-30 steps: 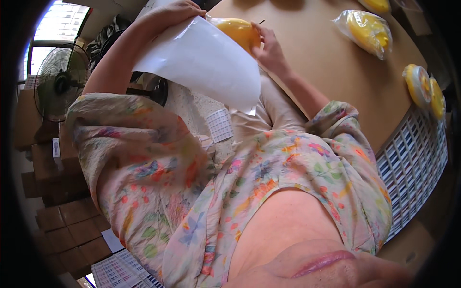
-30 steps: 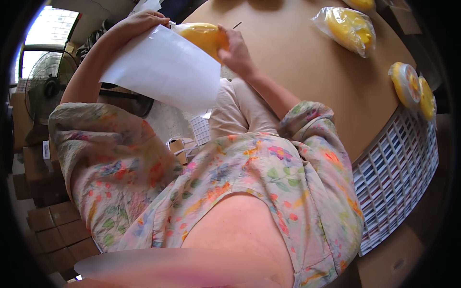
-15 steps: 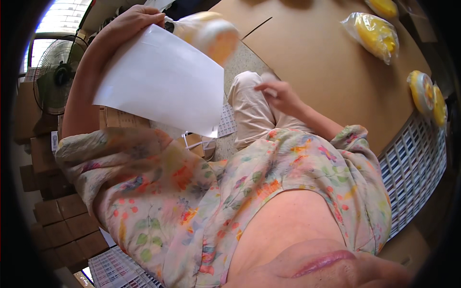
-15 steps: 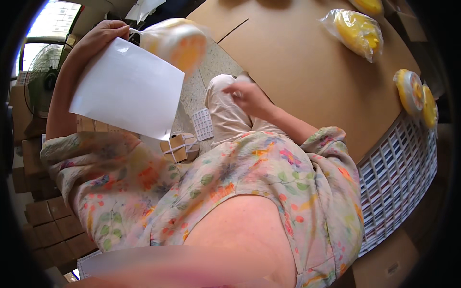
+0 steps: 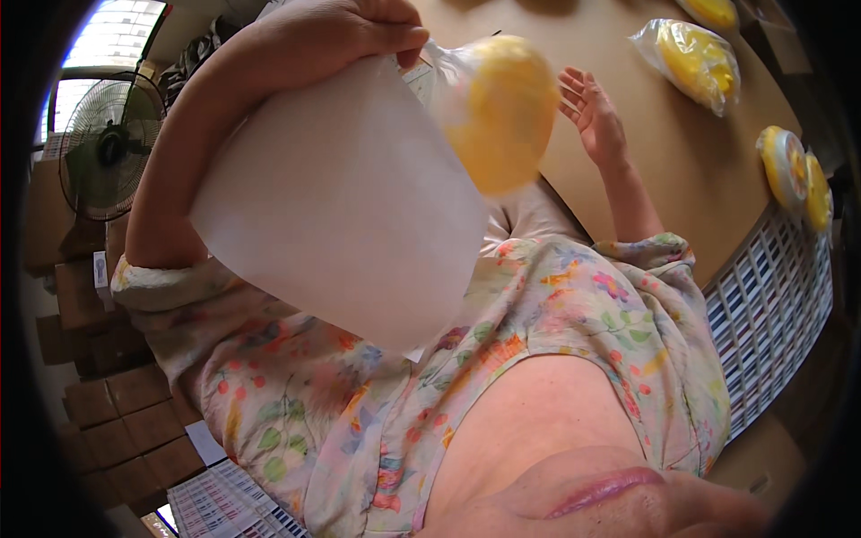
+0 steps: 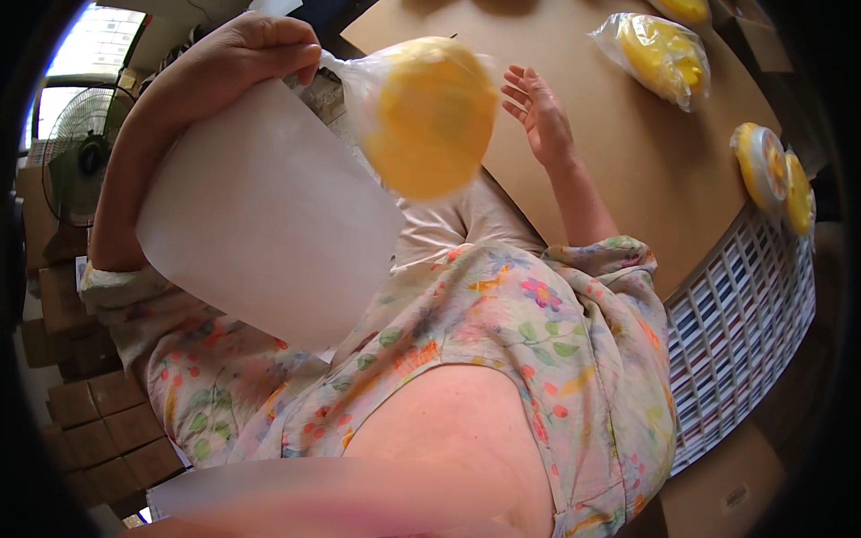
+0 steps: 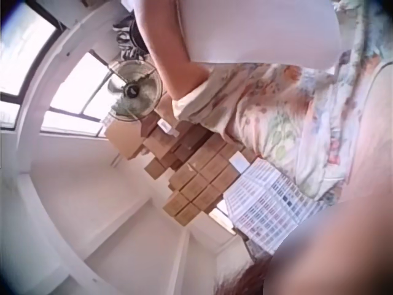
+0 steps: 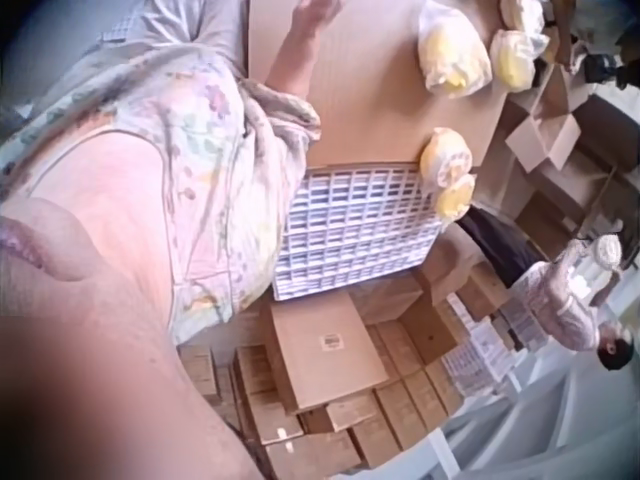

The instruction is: The recorder is packing yellow round products from plastic bags into white cardboard boxes.

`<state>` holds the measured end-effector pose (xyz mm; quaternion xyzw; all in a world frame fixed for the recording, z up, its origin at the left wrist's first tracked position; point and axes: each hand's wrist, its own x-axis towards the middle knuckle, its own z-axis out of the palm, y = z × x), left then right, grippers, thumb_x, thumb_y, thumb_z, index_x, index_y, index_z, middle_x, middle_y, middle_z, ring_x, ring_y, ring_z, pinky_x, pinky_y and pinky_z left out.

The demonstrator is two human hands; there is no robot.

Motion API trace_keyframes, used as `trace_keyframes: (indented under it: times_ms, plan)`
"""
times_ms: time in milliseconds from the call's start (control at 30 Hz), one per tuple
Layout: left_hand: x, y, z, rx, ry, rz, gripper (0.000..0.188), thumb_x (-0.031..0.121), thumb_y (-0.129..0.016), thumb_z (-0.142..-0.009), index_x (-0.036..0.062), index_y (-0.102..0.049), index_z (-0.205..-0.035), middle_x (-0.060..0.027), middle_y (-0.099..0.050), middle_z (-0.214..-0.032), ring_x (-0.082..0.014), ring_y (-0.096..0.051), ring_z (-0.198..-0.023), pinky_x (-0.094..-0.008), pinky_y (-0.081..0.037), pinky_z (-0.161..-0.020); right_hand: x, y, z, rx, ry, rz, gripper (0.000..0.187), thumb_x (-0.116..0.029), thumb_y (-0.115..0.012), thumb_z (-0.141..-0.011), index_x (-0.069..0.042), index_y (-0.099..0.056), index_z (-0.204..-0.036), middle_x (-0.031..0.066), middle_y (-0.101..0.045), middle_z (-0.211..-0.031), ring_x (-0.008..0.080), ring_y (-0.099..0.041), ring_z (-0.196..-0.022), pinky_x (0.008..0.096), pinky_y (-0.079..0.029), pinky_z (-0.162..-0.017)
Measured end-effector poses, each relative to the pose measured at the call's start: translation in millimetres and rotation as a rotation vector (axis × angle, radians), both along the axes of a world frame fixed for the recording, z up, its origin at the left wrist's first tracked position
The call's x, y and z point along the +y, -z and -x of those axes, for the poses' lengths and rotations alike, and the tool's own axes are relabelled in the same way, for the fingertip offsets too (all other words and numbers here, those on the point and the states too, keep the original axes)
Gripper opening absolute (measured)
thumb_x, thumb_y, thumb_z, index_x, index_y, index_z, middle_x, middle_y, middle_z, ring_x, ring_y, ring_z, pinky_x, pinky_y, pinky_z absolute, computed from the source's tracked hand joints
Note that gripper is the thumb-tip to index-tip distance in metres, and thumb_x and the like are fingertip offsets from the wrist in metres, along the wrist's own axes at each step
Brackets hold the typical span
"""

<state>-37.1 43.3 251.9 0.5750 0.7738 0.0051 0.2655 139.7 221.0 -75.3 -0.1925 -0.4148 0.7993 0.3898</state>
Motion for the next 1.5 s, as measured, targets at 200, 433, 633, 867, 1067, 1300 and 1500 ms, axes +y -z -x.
trace_keyframes:
  times_ms: [200,433,633,867,1067,1300,1500]
  plan:
    - [8,-2,-13,-0.066,0.15,-0.044,0.025,0.022,-0.054,-0.1,0.0041,-0.067,-0.089,-0.0018,-0.062,-0.08,-0.011,-0.054,-0.078,-0.0272,-0.045,-0.075,16,5,-6,0.079,-0.16,0.126,0.066,-0.054,-0.047,-0.099,-0.003,-0.043,-0.142,0.0158,-0.049,-0.139,0.0276,-0.048,-0.128,0.0446,-0.042,-0.106]
    - [28,16,-10,-0.141,0.239,-0.108,0.025,0.023,-0.055,-0.1,0.0039,-0.067,-0.091,-0.0015,-0.061,-0.078,-0.0106,-0.054,-0.077,-0.0272,-0.045,-0.073,-7,1,-1,0.229,-0.526,0.138,0.098,-0.077,-0.044,-0.087,-0.005,-0.029,-0.152,0.0124,-0.042,-0.149,0.0244,-0.044,-0.134,0.0419,-0.04,-0.108]
    - [57,85,18,-0.557,0.074,-0.225,0.026,0.027,-0.058,-0.1,0.0061,-0.068,-0.088,0.0051,-0.055,-0.07,-0.0052,-0.047,-0.066,-0.0233,-0.041,-0.061,-3,0,-15,0.123,-0.751,-0.343,0.119,-0.084,-0.054,-0.072,-0.01,-0.015,-0.157,0.0111,-0.031,-0.157,0.026,-0.036,-0.141,0.0457,-0.036,-0.112]
    - [90,161,29,-1.37,0.09,-0.41,0.017,0.026,-0.058,-0.1,0.0119,-0.061,-0.09,0.0004,-0.059,-0.079,-0.0077,-0.053,-0.069,-0.0231,-0.043,-0.062,32,61,-16,0.251,-0.535,0.244,0.093,-0.073,-0.046,-0.087,-0.013,-0.024,-0.154,0.0088,-0.042,-0.149,0.0248,-0.044,-0.135,0.0428,-0.042,-0.108]
    - [100,230,53,-1.516,-0.037,-0.462,0.02,0.026,-0.056,-0.101,0.0077,-0.063,-0.099,0.0005,-0.057,-0.075,-0.0072,-0.055,-0.065,-0.0214,-0.045,-0.059,25,28,-44,0.142,-0.141,0.023,0.074,-0.061,-0.048,-0.094,-0.013,-0.034,-0.149,0.0072,-0.049,-0.142,0.0255,-0.05,-0.128,0.0386,-0.046,-0.103]
    - [67,249,39,-0.947,-0.145,-0.34,0.047,0.03,-0.059,-0.1,0.0022,-0.052,-0.137,-0.0038,-0.066,-0.1,-0.0076,-0.061,-0.077,-0.0238,-0.051,-0.069,6,3,-84,-0.669,0.536,-1.114,0.073,-0.024,-0.074,-0.085,-0.012,-0.036,-0.145,0.0127,-0.05,-0.132,0.0281,-0.05,-0.123,0.041,-0.045,-0.102]
    - [61,289,8,-1.005,-0.15,-0.244,0.067,0.036,-0.066,-0.095,0.0038,-0.04,-0.147,-0.0137,-0.065,-0.12,-0.0146,-0.062,-0.101,-0.0301,-0.051,-0.084,-65,20,-94,-0.903,0.48,-1.982,0.047,-0.018,-0.077,-0.076,-0.016,-0.062,-0.12,0.0078,-0.053,-0.114,0.0246,-0.053,-0.11,0.0422,-0.042,-0.098]
